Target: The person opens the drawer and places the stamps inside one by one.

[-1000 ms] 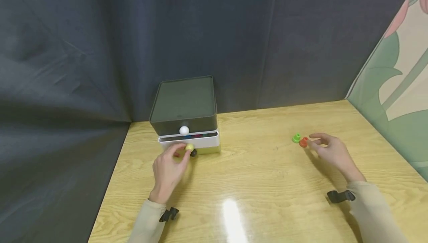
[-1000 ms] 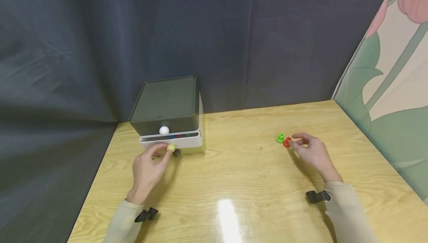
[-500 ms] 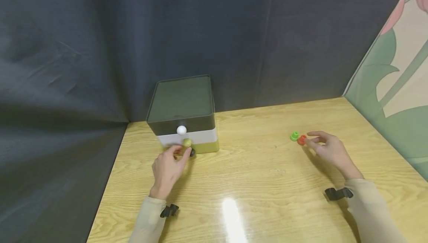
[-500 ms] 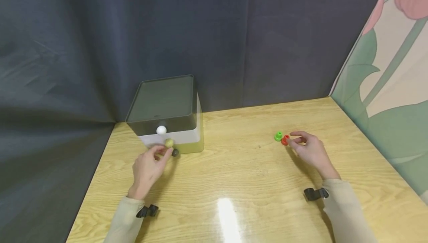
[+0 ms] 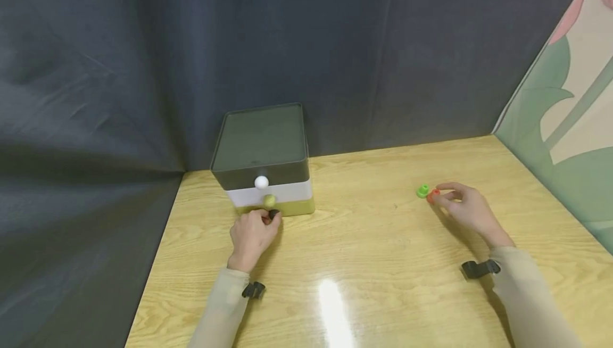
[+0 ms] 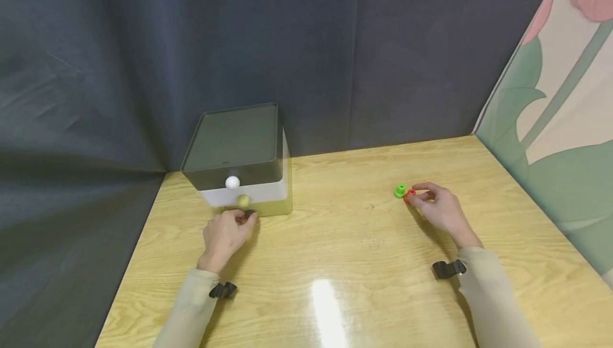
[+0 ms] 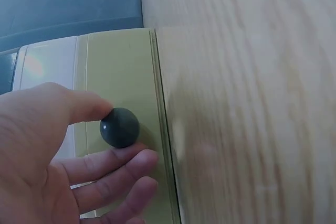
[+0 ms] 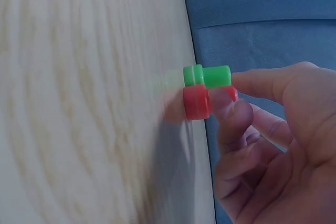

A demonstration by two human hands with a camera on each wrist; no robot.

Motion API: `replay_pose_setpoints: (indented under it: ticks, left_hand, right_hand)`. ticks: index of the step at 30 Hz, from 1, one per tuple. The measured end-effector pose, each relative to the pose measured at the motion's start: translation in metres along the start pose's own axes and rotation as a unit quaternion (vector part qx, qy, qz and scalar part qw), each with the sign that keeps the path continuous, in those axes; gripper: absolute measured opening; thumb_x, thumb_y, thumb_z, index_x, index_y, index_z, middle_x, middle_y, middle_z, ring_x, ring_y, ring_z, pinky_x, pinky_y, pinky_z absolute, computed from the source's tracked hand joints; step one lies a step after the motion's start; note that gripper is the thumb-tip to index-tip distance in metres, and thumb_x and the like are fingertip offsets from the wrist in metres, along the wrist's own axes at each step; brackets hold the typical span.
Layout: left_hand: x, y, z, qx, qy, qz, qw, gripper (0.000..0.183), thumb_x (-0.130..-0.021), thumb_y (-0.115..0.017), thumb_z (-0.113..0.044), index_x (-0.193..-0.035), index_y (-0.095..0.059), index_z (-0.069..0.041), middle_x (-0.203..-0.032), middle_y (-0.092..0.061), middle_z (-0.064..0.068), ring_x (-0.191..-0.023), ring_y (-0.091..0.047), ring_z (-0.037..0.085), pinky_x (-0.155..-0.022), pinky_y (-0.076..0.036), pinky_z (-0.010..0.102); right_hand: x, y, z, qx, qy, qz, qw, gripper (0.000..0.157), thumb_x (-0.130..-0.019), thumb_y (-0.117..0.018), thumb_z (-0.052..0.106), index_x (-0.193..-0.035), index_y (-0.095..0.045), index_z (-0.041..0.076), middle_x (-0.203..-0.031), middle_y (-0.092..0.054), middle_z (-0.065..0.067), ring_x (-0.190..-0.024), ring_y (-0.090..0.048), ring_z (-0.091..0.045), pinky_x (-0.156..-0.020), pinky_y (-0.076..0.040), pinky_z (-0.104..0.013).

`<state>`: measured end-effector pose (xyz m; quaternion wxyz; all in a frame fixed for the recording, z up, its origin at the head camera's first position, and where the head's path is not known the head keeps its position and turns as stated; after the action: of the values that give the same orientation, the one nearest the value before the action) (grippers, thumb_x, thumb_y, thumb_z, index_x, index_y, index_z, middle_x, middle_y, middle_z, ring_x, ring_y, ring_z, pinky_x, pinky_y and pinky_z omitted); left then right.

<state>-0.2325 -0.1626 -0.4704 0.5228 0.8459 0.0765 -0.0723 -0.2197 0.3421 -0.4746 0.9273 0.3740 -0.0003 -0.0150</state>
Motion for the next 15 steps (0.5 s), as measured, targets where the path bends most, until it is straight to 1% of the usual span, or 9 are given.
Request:
replay_pose_setpoints:
  ticks: [5, 8, 11, 15]
  left_hand:
    - [0.005, 0.003, -0.002, -0.002, -0.005, 0.011, 0.9999, 0.041, -0.097, -0.07, -0.046, -0.065, -0.068, -0.02, -0.064, -0.065, -0.003, -0.057, -0.056, 0.019, -0.051, -0.036, 0.032]
    - [0.013, 0.003, -0.001, -0.001, -0.009, 0.018, 0.9998, 0.042, -0.097, -0.07, -0.044, -0.063, -0.065, -0.02, -0.061, -0.062, -0.004, -0.053, -0.051, 0.018, -0.05, -0.034, 0.03]
    - [0.021, 0.004, 0.0, -0.004, -0.012, 0.024, 0.9996, 0.043, -0.097, -0.071, -0.043, -0.061, -0.062, -0.021, -0.058, -0.057, -0.005, -0.052, -0.048, 0.016, -0.049, -0.033, 0.03]
    - [0.033, 0.007, -0.002, -0.01, -0.017, 0.037, 0.9991, 0.047, -0.097, -0.071, -0.042, -0.057, -0.055, -0.022, -0.053, -0.05, -0.007, -0.05, -0.043, 0.015, -0.049, -0.03, 0.03]
  right_hand:
    - [-0.006, 0.0, -0.006, 0.02, -0.003, 0.002, 1.0, 0.058, -0.109, -0.061, 0.039, -0.146, -0.057, -0.005, -0.122, -0.07, -0.035, -0.076, -0.069, -0.012, -0.062, -0.055, -0.028]
    - [-0.006, -0.002, -0.009, 0.021, -0.006, 0.004, 1.0, 0.058, -0.109, -0.061, 0.041, -0.145, -0.058, -0.005, -0.124, -0.07, -0.036, -0.077, -0.07, -0.014, -0.063, -0.055, -0.028]
    - [-0.005, -0.002, -0.01, 0.024, -0.003, -0.005, 1.0, 0.057, -0.108, -0.062, 0.042, -0.142, -0.061, -0.004, -0.122, -0.071, -0.035, -0.079, -0.069, -0.014, -0.063, -0.055, -0.028]
    - [-0.004, -0.002, -0.012, 0.021, -0.003, -0.008, 1.0, 0.056, -0.108, -0.062, 0.043, -0.14, -0.063, -0.003, -0.121, -0.072, -0.034, -0.079, -0.068, -0.013, -0.062, -0.055, -0.028]
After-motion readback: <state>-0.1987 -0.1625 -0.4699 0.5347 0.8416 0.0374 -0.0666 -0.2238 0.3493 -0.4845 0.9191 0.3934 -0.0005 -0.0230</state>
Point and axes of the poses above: each hand's wrist, its own x-axis away from the middle knuckle, its own y-axis out of the back of the hand, z = x × y, the point moved 6 cm from there along -x, towards the middle knuckle
